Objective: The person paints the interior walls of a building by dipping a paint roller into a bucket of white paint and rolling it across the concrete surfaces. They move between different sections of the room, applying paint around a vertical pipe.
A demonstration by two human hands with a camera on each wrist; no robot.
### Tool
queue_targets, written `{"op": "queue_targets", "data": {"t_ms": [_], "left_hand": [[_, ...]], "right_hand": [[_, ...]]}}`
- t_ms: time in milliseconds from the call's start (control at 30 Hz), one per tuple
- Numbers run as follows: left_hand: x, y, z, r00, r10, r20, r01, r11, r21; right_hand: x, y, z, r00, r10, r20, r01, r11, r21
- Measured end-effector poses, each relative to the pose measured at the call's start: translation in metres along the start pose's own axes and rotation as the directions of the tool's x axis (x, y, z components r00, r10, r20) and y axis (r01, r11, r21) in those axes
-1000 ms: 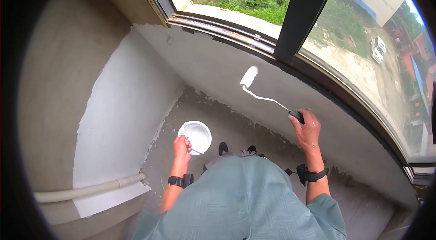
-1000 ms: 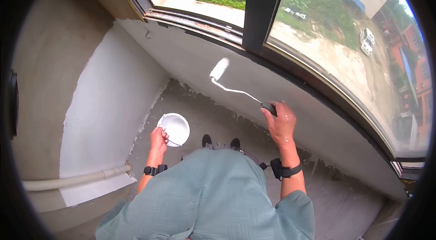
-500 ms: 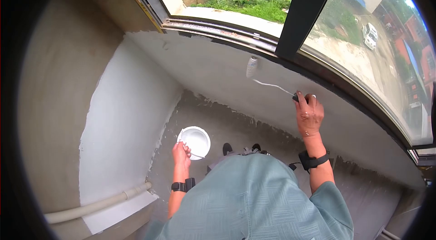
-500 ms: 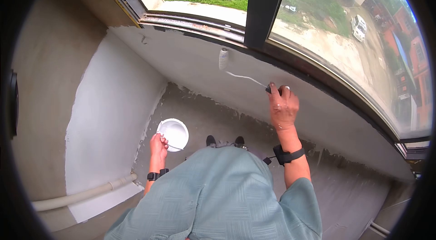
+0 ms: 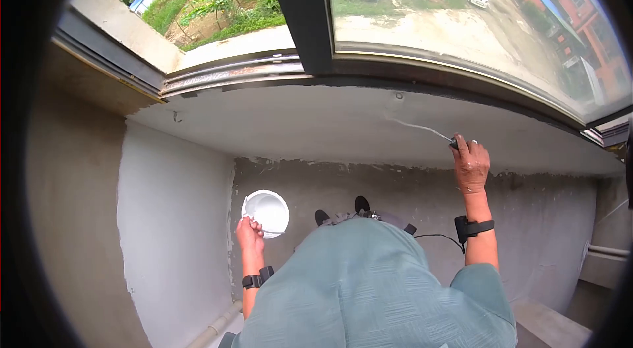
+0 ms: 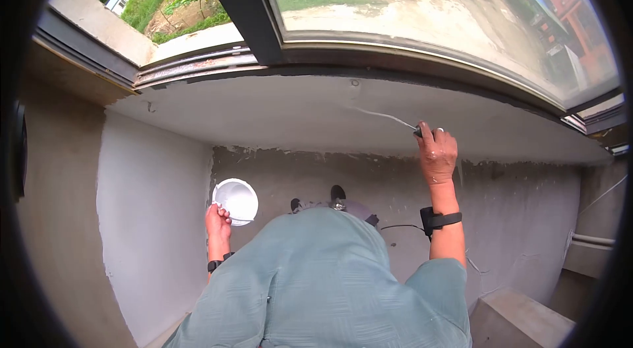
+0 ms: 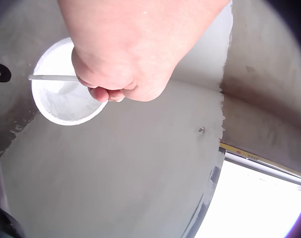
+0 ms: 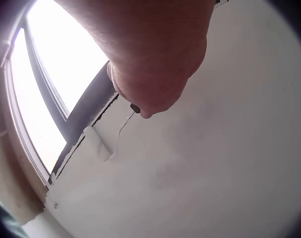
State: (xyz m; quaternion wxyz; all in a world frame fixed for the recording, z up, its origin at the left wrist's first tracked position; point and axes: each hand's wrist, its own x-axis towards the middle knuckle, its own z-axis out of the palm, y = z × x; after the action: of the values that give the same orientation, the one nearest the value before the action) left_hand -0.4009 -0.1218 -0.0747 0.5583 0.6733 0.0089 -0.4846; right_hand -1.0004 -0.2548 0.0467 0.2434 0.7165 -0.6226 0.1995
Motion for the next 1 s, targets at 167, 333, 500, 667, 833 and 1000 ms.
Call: {"op": "queue_targets", "data": {"t_ms": [167, 333, 500, 667, 833, 1000], "left_hand": [[-0.009, 0.002, 0.017, 1.0, -0.004, 0.031, 0.003, 0.998, 0.056], [-0.021, 0.0, 0.033, 0.999, -0.011, 0.049, 0.007, 0.995, 0.098], [-0.027, -0.005, 0.046, 0.998, -0.028, 0.062, 0.02, 0.991, 0.136], [-0.035, -0.008, 0.058, 0.996, -0.019, 0.085, 0.008, 0.992, 0.126], [-0.055, -0.003, 0.062, 0.997, 0.006, 0.075, -0.015, 0.993, 0.118], [-0.05, 0.004, 0.035, 0.999, 0.051, 0.018, -0.052, 0.998, 0.033]], "right_hand": [[-0.052, 0.08, -0.027, 0.988, 0.131, 0.076, -0.122, 0.986, -0.114], [-0.098, 0.146, -0.057, 0.959, 0.269, 0.086, -0.247, 0.946, -0.21], [-0.135, 0.188, -0.079, 0.918, 0.393, 0.055, -0.362, 0.885, -0.293], [-0.136, 0.19, -0.079, 0.932, 0.361, 0.024, -0.344, 0.904, -0.252], [-0.091, 0.142, -0.056, 0.974, 0.221, 0.038, -0.219, 0.974, -0.058], [-0.05, 0.057, -0.029, 0.995, 0.08, 0.055, -0.084, 0.994, 0.067]]}}
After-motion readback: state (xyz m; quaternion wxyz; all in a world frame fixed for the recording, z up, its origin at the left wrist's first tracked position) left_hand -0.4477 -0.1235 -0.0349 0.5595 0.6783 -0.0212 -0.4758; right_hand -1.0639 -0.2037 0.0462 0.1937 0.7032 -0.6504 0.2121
